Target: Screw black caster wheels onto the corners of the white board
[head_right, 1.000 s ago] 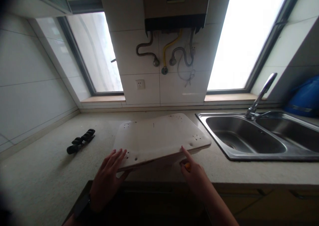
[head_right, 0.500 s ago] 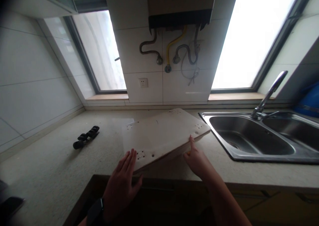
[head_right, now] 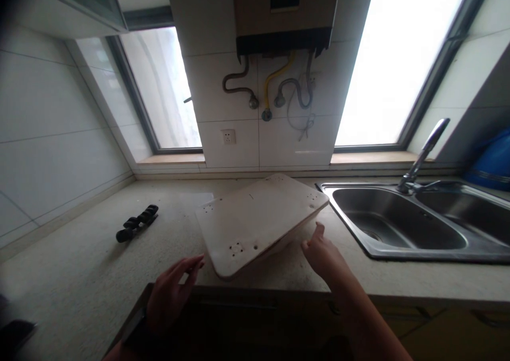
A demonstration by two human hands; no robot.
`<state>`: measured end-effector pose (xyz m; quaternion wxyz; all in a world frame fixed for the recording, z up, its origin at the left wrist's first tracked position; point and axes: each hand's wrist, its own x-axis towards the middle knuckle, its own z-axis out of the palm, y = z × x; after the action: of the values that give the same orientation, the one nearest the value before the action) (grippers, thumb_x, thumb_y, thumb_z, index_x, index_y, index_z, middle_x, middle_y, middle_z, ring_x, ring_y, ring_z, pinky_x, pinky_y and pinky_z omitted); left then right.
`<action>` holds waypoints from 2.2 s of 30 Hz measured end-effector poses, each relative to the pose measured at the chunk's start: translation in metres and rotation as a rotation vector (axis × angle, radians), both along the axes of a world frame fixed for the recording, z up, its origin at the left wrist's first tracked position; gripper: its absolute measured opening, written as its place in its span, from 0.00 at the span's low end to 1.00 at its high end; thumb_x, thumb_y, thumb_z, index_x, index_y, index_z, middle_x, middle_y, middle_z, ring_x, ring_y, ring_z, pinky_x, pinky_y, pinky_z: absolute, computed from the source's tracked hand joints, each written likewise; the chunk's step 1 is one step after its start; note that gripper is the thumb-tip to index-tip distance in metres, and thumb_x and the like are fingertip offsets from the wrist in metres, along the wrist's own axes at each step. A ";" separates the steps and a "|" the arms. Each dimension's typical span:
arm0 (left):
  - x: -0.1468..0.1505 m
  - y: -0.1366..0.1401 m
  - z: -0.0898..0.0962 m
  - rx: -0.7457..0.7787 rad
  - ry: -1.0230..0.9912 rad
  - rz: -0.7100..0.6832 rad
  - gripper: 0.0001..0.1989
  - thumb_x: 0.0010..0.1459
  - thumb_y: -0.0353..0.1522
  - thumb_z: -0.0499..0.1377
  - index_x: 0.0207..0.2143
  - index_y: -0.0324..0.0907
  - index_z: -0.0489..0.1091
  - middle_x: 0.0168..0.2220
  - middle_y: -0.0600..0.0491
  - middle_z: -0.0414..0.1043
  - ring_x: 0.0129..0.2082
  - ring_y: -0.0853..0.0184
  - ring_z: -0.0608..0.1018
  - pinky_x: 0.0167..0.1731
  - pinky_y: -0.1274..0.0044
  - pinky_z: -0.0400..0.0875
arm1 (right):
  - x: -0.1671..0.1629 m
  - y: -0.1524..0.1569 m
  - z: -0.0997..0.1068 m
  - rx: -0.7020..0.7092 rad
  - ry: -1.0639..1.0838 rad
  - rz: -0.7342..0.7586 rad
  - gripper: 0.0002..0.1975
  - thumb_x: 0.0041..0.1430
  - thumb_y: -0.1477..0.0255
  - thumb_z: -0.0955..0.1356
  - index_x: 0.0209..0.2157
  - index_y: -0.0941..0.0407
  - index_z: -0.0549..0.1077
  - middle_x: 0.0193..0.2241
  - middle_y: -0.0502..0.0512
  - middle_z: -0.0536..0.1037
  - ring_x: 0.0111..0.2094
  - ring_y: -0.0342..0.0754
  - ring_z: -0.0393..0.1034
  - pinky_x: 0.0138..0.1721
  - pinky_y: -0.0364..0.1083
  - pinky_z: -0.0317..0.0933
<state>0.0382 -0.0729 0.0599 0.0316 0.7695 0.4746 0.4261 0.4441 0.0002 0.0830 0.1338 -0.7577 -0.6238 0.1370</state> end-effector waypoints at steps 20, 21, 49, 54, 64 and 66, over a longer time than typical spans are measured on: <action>-0.239 0.100 -0.018 -0.282 -0.041 0.979 0.42 0.57 0.48 0.60 0.66 0.31 0.57 0.63 0.32 0.65 0.63 0.45 0.68 0.59 0.62 0.64 | 0.019 -0.003 -0.047 -0.172 -0.048 0.101 0.16 0.65 0.61 0.61 0.38 0.58 0.73 0.37 0.67 0.81 0.37 0.58 0.76 0.34 0.50 0.59; -0.246 0.104 -0.020 -0.322 -0.039 1.012 0.46 0.54 0.49 0.61 0.66 0.28 0.56 0.62 0.29 0.64 0.64 0.42 0.65 0.59 0.60 0.63 | 0.019 -0.003 -0.048 -0.169 -0.044 0.102 0.15 0.65 0.61 0.62 0.38 0.58 0.73 0.37 0.67 0.81 0.37 0.58 0.76 0.34 0.50 0.59; -0.112 0.061 0.030 -0.373 -0.384 0.169 0.27 0.58 0.46 0.63 0.54 0.38 0.72 0.50 0.44 0.80 0.50 0.53 0.81 0.52 0.62 0.76 | 0.019 -0.004 -0.042 -0.177 -0.027 0.101 0.16 0.65 0.60 0.61 0.37 0.57 0.73 0.36 0.65 0.81 0.36 0.56 0.75 0.32 0.49 0.56; -0.041 0.049 0.063 -0.395 -0.240 -0.010 0.22 0.61 0.42 0.63 0.54 0.42 0.71 0.49 0.46 0.80 0.48 0.55 0.82 0.51 0.61 0.77 | 0.017 -0.007 -0.039 -0.177 -0.057 0.104 0.15 0.65 0.60 0.62 0.38 0.57 0.72 0.38 0.66 0.81 0.37 0.56 0.76 0.33 0.48 0.56; 0.026 0.053 0.075 -0.438 -0.207 -0.266 0.19 0.61 0.34 0.63 0.54 0.44 0.70 0.47 0.49 0.80 0.44 0.62 0.82 0.47 0.68 0.77 | 0.015 -0.009 -0.040 -0.165 -0.067 0.109 0.14 0.66 0.60 0.61 0.35 0.55 0.70 0.37 0.65 0.80 0.36 0.55 0.75 0.33 0.48 0.55; 0.030 0.054 0.073 -0.440 -0.195 -0.262 0.19 0.60 0.33 0.63 0.54 0.44 0.71 0.46 0.49 0.80 0.44 0.62 0.81 0.46 0.68 0.77 | 0.015 -0.009 -0.040 -0.168 -0.063 0.107 0.14 0.66 0.60 0.61 0.35 0.55 0.70 0.36 0.64 0.80 0.36 0.55 0.75 0.32 0.48 0.54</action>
<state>0.0685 -0.0185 0.1329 0.2985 0.7544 0.4467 0.3771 0.4596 -0.0083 0.0425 0.0427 -0.7359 -0.6536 0.1719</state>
